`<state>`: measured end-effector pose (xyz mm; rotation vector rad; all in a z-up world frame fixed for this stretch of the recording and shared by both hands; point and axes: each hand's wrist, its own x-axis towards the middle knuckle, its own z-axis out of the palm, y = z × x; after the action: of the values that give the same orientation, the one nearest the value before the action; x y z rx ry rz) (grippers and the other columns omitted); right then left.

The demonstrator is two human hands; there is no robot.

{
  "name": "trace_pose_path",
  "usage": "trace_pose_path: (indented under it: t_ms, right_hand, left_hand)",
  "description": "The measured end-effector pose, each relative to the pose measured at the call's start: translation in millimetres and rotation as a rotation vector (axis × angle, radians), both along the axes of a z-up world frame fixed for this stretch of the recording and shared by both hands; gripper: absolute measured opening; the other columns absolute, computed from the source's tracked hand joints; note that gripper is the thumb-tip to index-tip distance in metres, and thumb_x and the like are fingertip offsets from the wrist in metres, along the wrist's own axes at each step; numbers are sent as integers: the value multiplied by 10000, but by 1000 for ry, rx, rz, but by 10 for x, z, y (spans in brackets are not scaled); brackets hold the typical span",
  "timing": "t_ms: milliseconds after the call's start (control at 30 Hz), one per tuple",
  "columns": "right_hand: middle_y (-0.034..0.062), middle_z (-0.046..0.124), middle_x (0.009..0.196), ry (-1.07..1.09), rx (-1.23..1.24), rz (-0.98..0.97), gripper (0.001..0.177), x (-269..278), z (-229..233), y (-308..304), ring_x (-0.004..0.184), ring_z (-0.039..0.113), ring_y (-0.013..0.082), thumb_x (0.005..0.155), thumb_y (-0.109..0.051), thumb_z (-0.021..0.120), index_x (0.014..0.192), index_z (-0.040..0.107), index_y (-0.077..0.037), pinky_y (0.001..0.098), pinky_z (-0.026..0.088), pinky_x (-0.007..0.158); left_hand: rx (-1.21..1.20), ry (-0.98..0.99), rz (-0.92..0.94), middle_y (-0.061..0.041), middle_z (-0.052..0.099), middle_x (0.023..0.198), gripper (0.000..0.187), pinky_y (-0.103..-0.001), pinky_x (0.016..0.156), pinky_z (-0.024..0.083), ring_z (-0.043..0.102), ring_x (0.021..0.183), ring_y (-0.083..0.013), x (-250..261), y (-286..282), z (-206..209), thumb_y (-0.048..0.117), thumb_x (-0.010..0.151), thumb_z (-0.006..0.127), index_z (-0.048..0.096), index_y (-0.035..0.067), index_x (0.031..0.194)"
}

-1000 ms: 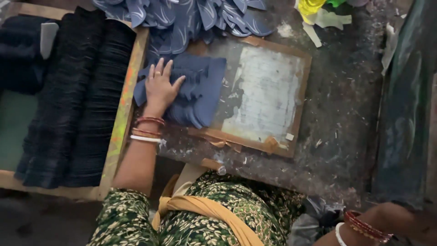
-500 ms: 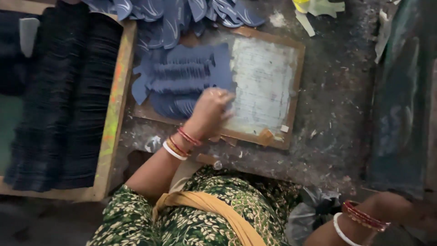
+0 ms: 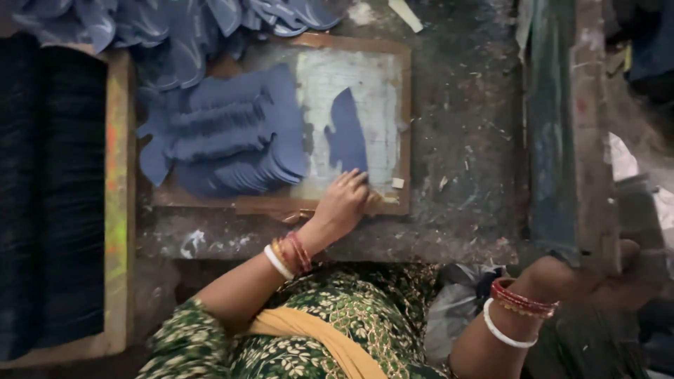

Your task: The person performs screen printing on blue fabric pieces. They place a fabric piece under a screen, apply white ink with a squeegee, and then remove the printed piece. The person repeats this process multiple times, stacking the finished pieces.

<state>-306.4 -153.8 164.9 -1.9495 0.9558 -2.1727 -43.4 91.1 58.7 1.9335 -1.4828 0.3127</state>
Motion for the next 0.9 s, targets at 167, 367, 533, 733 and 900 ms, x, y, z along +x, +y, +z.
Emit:
trace_pose_path:
  t_ms: [167,367,533,733,900]
  right_hand:
    - [169,599,1048,40,-1,-6,236,-149,-150,-111,941,561,272,1102,-162,646,1117,583,65,426,499,871]
    - [198,635,1172,-31,9,110,294,-145,-205,-122,1047,624,279,1125,-178,637,1245,582,84,438,544,900]
    - [182,650,1198,-17,64,102,268,-12,20,16,1033,635,260,1143,-183,620,1243,598,64,426,542,893]
    - [210,573,1232,-59,-50,120,385,-42,-118,-73,1073,588,278,1097,-147,653,1318,461,103,445,536,956]
    - [132,656,1052,-123,110,218,200,6,-153,12,910,611,200,1063,-147,726,1142,636,13,358,501,803]
  left_hand:
    - [57,292,-50,-194,640,1153,216,-482,838,532,631,1021,-408,573,-879,-275,32,836,621,684,14,1041]
    - [126,288,-186,-142,652,1168,166,-467,889,535,633,1070,-374,521,-736,-118,32,887,621,715,43,1024]
    - [234,119,-293,-90,656,1258,304,-482,989,479,590,1194,-299,262,-384,-84,121,785,677,737,96,1082]
    - [362,219,-360,-42,625,1325,520,-442,1042,397,514,1280,-267,373,-401,23,298,680,792,738,173,1181]
    - [354,128,-375,-21,644,1317,427,-421,1074,393,512,1308,-264,275,-332,-147,262,763,779,757,194,1184]
